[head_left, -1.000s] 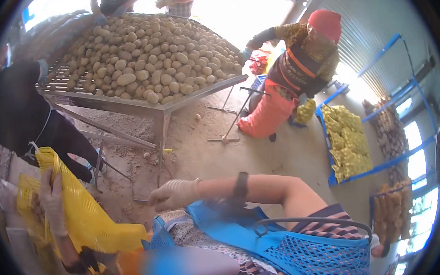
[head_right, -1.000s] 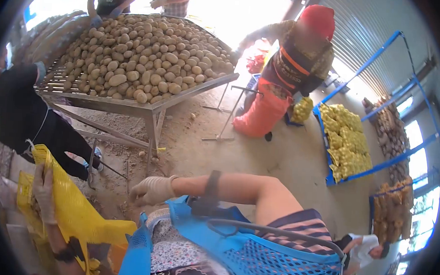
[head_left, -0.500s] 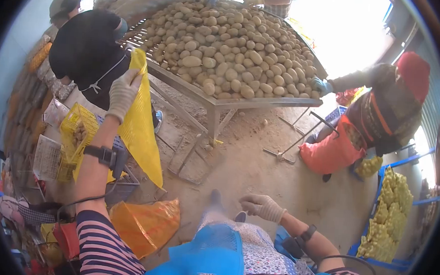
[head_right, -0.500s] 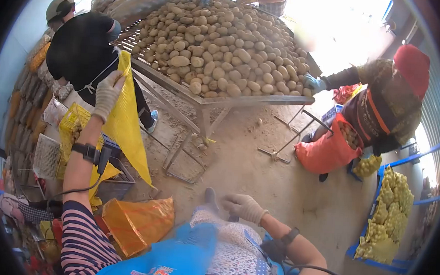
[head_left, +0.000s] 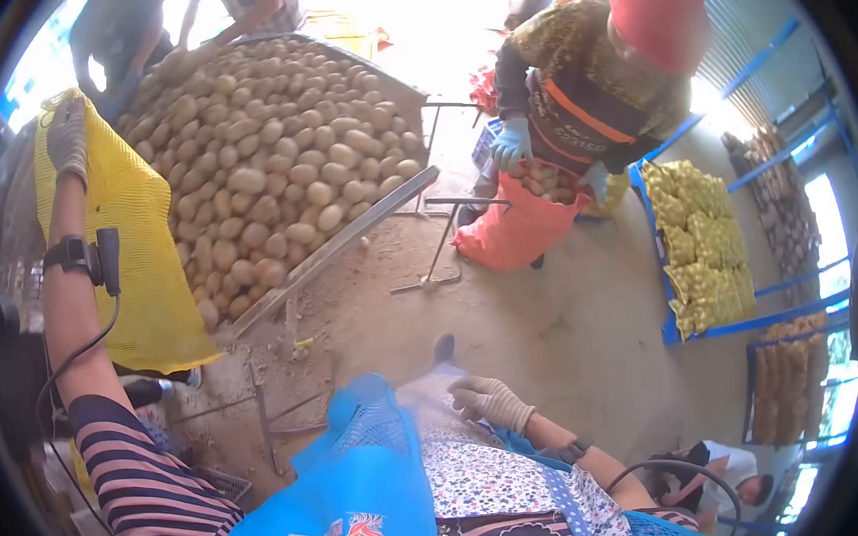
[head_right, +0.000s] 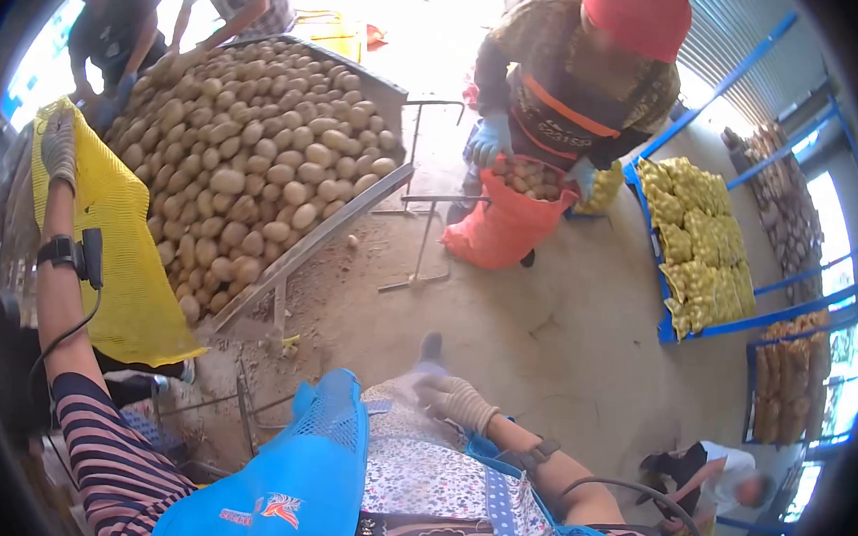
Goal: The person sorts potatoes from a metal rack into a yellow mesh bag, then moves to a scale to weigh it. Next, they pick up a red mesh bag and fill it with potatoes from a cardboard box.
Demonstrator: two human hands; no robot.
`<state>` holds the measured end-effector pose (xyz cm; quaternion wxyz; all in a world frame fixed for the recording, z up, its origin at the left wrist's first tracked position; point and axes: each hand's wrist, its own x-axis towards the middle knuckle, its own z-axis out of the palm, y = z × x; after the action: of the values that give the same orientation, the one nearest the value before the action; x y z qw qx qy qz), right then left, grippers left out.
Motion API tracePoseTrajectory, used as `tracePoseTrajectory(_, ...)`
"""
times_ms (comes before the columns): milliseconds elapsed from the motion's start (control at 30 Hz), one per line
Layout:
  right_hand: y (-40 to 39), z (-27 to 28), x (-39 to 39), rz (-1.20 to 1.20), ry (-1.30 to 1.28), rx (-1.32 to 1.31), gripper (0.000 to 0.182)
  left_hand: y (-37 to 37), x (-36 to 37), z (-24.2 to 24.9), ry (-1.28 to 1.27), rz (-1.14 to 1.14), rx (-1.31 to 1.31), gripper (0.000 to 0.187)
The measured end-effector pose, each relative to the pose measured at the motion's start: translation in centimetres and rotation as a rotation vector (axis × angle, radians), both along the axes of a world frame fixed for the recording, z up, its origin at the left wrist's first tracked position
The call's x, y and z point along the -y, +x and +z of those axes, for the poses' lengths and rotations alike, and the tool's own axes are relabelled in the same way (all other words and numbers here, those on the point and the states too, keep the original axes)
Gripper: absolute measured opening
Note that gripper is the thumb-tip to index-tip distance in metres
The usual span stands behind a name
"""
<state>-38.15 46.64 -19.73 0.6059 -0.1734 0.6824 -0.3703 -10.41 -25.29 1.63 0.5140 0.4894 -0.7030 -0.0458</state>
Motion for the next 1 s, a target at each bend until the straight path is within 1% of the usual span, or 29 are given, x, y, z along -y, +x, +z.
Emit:
tracePoseTrajectory(33,-1.8,-0.2,0.3,-0.023,0.000,-0.001,0.032,-3.1,-0.1,0.0,0.061,0.013,0.041,0.053)
tracePoseTrajectory(100,-5.8,-0.8,0.8,-0.164,0.053,0.033,0.035,-7.0,3.9,-3.0,0.072,-0.015,0.021,0.052)
tracePoseTrajectory(133,-8.2,-1.9,0.9,-0.173,0.058,0.045,0.035,-9.0,5.1,-4.3,0.079,-0.020,0.004,0.051)
tracePoseTrajectory(167,-11.2,-3.6,1.2,-0.217,0.011,0.093,0.035,-10.6,5.2,-5.5,0.155,0.103,0.114,0.052)
tracePoseTrajectory(200,-13.2,-5.3,1.4,-0.270,-0.034,0.144,0.036,-11.0,6.1,-7.8,0.126,0.097,0.162,0.054)
tracePoseTrajectory(233,-15.2,-6.2,2.1,-0.226,-0.043,0.024,0.035,-11.5,8.0,-10.4,0.102,0.072,0.215,0.057)
tracePoseTrajectory(267,-17.9,-6.4,2.7,-0.182,-0.043,-0.105,0.034,-11.3,11.3,-13.2,0.194,0.023,0.295,0.059)
tracePoseTrajectory(300,-20.1,-5.6,3.6,-0.166,-0.031,-0.166,0.033,-11.6,13.0,-15.5,0.288,-0.024,0.374,0.060)
tracePoseTrajectory(333,-22.3,-4.7,4.7,-0.138,-0.018,-0.230,0.032,-14.3,9.0,-15.4,0.654,-0.170,0.083,0.061)
tracePoseTrajectory(367,-24.5,-5.5,5.1,-0.148,0.005,-0.225,0.032,-14.7,9.8,-16.0,0.740,-0.074,0.136,0.059)
tracePoseTrajectory(400,-26.7,-7.4,5.7,-0.218,0.011,-0.220,0.032,-14.9,10.4,-16.7,0.752,-0.082,0.142,0.059)
tracePoseTrajectory(433,-28.5,-8.4,6.4,-0.293,0.012,-0.217,0.033,-15.7,10.4,-16.8,0.508,-0.047,0.271,0.058)
tracePoseTrajectory(467,-30.1,-8.4,7.3,-0.305,0.021,-0.217,0.033,-16.3,11.4,-17.3,0.259,-0.015,0.392,0.058)
tracePoseTrajectory(500,-31.5,-8.4,8.2,-0.169,0.024,-0.588,0.034,-18.9,9.4,-15.3,0.263,-0.030,0.394,0.058)
tracePoseTrajectory(533,-32.9,-8.4,9.1,-0.027,0.032,-0.955,0.035,-21.7,7.2,-12.8,0.019,0.041,0.499,0.055)
tracePoseTrajectory(567,-34.3,-7.4,10.4,0.071,0.152,-0.966,0.043,-25.6,3.9,-10.5,-0.233,0.112,0.591,0.052)
tracePoseTrajectory(600,-35.5,-8.7,10.8,0.062,0.166,-0.962,0.043,-28.8,1.5,-9.9,-0.229,0.095,0.593,0.052)
tracePoseTrajectory(633,-36.7,-10.4,10.8,0.094,0.303,-1.099,0.049,-32.0,-0.7,-9.4,-0.243,-0.003,0.554,0.047)
tracePoseTrajectory(667,-37.6,-11.5,10.6,0.124,0.446,-1.232,0.057,-34.9,-2.8,-9.4,-0.259,-0.106,0.512,0.042)
tracePoseTrajectory(700,-38.4,-11.7,10.5,0.037,0.584,-1.269,0.070,-37.3,-4.6,-10.2,-0.257,-0.133,0.511,0.042)
tracePoseTrajectory(733,-39.2,-12.3,9.4,0.013,0.610,-1.268,0.070,-39.3,-6.6,-11.7,-0.340,-0.378,0.520,0.036)
tracePoseTrajectory(767,-40.4,-13.5,7.7,-0.165,0.554,-1.417,0.074,-41.5,-9.1,-12.6,-0.429,-0.623,0.514,0.032)
tracePoseTrajectory(800,-41.9,-15.1,5.2,-0.342,0.496,-1.567,0.078,-43.6,-13.7,-12.2,-0.410,-0.713,0.593,0.029)
tracePoseTrajectory(833,-43.2,-17.4,1.1,-0.628,0.380,-1.412,0.083,-44.9,-17.3,-11.9,-0.398,-0.805,0.674,0.027)
tracePoseTrajectory(867,-44.3,-16.7,-2.0,-0.658,0.404,-1.428,0.083,-45.2,-18.3,-12.7,-0.402,-0.876,0.696,0.025)
tracePoseTrajectory(933,-48.6,-13.1,-6.4,-0.326,0.488,-1.776,0.083,-49.0,-20.0,-14.2,-0.423,-0.933,0.670,0.024)
tracePoseTrajectory(967,-51.8,-10.8,-6.2,-0.212,0.424,-1.948,0.070,-51.0,-20.9,-14.4,-0.399,-0.955,0.708,0.024)
tracePoseTrajectory(1000,-55.1,-11.9,-6.4,-0.208,0.423,-1.968,0.070,-52.9,-22.4,-14.9,-0.376,-0.961,0.748,0.024)
